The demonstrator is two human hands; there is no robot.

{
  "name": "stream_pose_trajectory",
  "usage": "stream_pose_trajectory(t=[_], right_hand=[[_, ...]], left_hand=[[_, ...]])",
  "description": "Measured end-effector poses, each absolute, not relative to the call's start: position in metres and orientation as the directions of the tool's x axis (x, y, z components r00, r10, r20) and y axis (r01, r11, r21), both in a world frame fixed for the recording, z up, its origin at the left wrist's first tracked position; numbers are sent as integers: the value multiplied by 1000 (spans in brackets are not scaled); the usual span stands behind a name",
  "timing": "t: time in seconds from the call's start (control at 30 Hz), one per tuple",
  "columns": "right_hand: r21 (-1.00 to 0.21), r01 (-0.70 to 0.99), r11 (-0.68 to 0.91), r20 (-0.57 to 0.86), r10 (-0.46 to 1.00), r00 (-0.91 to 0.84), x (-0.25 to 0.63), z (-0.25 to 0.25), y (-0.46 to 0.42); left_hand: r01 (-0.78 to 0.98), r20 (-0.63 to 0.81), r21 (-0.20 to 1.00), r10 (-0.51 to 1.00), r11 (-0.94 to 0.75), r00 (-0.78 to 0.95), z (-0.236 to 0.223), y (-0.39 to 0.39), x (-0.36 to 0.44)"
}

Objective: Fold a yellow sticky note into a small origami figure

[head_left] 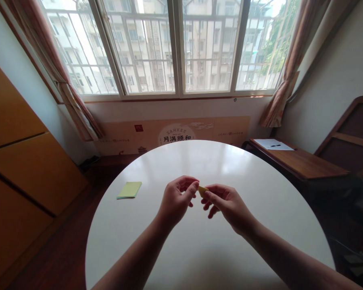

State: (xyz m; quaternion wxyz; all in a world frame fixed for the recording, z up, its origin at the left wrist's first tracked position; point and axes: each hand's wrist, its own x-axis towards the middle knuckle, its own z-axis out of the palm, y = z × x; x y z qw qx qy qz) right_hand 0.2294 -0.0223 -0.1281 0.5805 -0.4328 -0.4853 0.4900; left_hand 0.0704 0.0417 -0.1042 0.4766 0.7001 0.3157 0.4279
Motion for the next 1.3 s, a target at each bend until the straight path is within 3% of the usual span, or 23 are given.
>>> stream_pose_trajectory(t=[0.17,0.4,0.6,0.83,1.07,1.3], right_hand=[[-976,-155,149,144,989,44,229,-127,-22],[-977,-139,159,156,987,35,230,-129,-22],[-989,-116,94,93,996,9,231,-130,-21],[-980,-190,68,61,997,41,231,-129,-22],[-977,-202,72,67,997,32,230,-127,-23],[-982,-170,83,84,996,2,229,-127,-26]], left_hand=[[126,339,889,816,-441,469,-105,40,69],[130,286,918,853,-375,438,-104,38,71],[198,352,868,846,-455,400,-107,37,70],[125,293,926,888,-355,354,-112,43,72],[240,310,823,760,-515,571,-115,40,71],[225,333,819,757,-528,562,-115,36,75]])
